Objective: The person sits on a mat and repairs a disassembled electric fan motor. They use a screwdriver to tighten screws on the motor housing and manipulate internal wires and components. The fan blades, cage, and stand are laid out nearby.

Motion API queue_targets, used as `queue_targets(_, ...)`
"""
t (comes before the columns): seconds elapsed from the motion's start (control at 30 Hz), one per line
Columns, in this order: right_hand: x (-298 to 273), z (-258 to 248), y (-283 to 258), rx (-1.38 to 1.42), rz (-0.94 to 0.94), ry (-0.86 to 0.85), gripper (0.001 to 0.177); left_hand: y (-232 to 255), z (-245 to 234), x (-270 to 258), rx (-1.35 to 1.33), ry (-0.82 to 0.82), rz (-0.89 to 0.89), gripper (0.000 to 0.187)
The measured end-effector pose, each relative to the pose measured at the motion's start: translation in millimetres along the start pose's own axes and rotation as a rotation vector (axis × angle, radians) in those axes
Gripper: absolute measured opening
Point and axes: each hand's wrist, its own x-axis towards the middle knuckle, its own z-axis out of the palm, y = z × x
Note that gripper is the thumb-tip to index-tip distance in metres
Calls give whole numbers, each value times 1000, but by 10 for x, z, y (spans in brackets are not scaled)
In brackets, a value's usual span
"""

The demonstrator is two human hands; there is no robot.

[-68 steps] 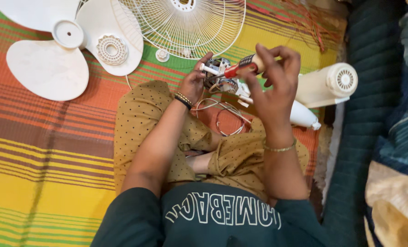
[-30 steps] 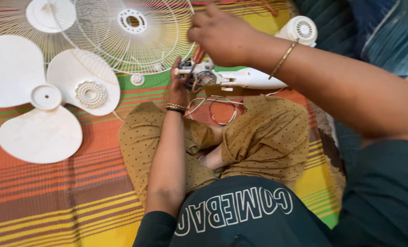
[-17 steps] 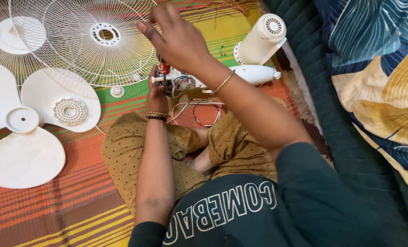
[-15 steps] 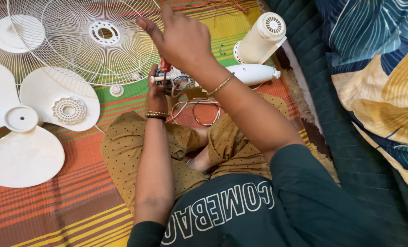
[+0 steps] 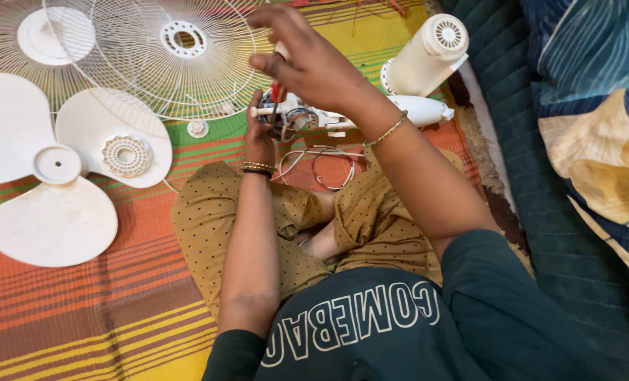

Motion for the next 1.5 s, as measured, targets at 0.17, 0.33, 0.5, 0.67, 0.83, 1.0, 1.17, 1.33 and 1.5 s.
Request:
queue_targets(0.17,101,13,-266,-547,617,-129,57,9,-6,19,-12,19,-7,87)
queue_targets(0.33,21,-202,-358,-525,248,-225,32,-25,-35,19,-78,26,8,83)
queue_targets(0.5,-92,-234,-283,161,-170,-222,33,-54,-45,3,-62,16,39,80)
queue_targets(0.67,-135,-55,-275,-487,412,-131,39,-59,-93,9,-12,21,10,80)
queue_targets(0.83,-214,-232,-219,-333,-121,-219,30,-101,-108,-7,-80,8,4,81)
queue_targets(1.0,-278,-76,-193,-276,-274,53,54,-149,-132,29,-97,55,-55,79)
queue_targets(1.17,-307,-19,-129,-375,321,52,52,-222,-198,35,79,41,38,83)
queue_targets(1.33,-409,-283,-90,98,-10,-78,23,-242,-223,69,87,43,27,84)
queue_targets(1.5,-441,-139,-3,-27,-55,114,38,-199,-215,82,104,45,32,85)
